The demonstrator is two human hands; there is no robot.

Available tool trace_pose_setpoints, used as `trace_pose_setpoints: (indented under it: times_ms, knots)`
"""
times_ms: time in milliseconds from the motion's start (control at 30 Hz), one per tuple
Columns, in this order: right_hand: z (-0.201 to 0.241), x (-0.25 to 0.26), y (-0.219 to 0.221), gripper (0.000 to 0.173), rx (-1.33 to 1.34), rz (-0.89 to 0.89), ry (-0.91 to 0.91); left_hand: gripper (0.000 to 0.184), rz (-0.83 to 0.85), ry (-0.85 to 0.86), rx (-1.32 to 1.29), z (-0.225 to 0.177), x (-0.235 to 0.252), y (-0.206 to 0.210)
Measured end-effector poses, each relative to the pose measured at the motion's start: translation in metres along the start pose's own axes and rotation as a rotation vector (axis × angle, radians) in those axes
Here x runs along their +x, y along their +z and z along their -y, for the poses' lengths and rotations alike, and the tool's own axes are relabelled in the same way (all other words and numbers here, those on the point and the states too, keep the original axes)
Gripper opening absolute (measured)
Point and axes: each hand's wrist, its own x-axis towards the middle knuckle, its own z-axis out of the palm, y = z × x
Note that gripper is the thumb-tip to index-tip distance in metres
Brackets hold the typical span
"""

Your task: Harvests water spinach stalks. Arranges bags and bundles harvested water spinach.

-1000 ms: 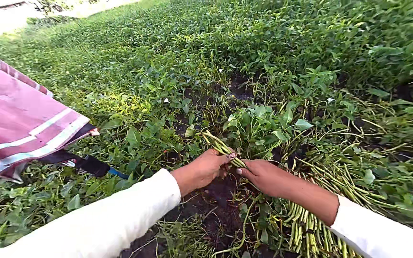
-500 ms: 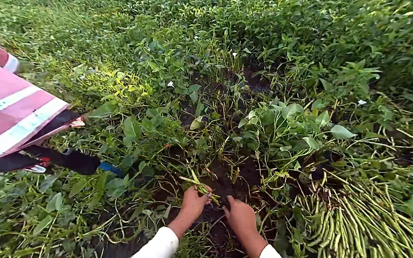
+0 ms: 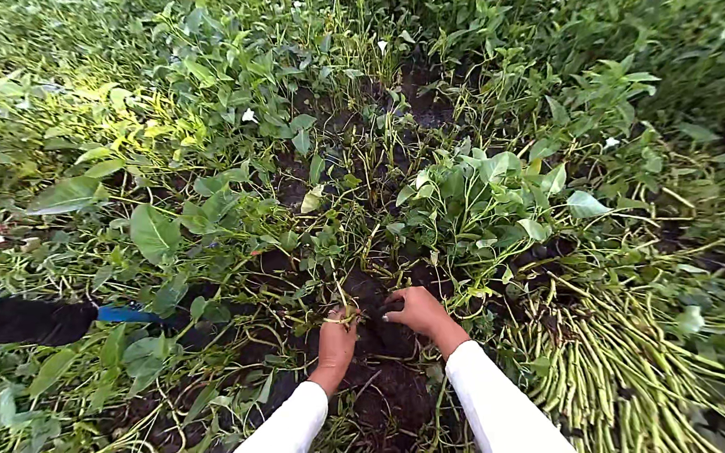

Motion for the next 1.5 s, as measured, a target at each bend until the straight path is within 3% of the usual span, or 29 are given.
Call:
trace_pose_setpoints:
  times_ms: [233,400,500,633,733,800,867,1000,1200,1400,1500]
  knots:
    - [0.006,-0.010,0.009,0.044,0.131,0.055,0.086,0.026,0.275,0.181,0.227,0.013,-0.022,0.027]
    - [0.012,-0.027,0.028,0.055,0.191,0.144,0.121,0.026,0.284,0.105,0.290,0.017,-0.012,0.034]
    - [0.018,-0.056,0.032,0.059,0.162,0.094,0.102,0.024,0.237,0.230,0.246,0.029,-0.013,0.035]
    - [0.023,-0.145,-0.021,0.056,0.255,0.018,0.139,0.025,0.263,0.251,0.250,0.037,-0.014,0.035]
    - [0.014,-0.235,-0.055,0.058,0.257,-0.110,0.076,0.036,0.228,0.311,0.271,0.039,-0.011,0.043]
    - [0.016,-0.281,-0.050,0.050,0.298,-0.099,0.042,0.048,0.173,0.346,0.257,0.042,-0.011,0.050]
    - [0.020,-0.301,-0.023,0.046,0.303,-0.065,0.074,0.043,0.132,0.356,0.272,0.043,-0.011,0.055]
    - [0.001,-0.291,0.040,0.049,0.293,-0.105,0.173,0.036,0.154,0.379,0.345,0.043,-0.006,0.058]
    - [-0.005,-0.260,0.076,0.052,0.220,-0.074,0.241,0.033,0.249,0.377,0.351,0.041,-0.001,0.052]
    - [-0.003,-0.227,0.074,0.053,0.138,0.042,0.303,0.045,0.515,0.314,0.532,0.032,-0.002,0.038]
    - [-0.009,-0.227,0.068,0.054,0.167,0.085,0.247,0.044,0.500,0.350,0.558,0.035,-0.002,0.039]
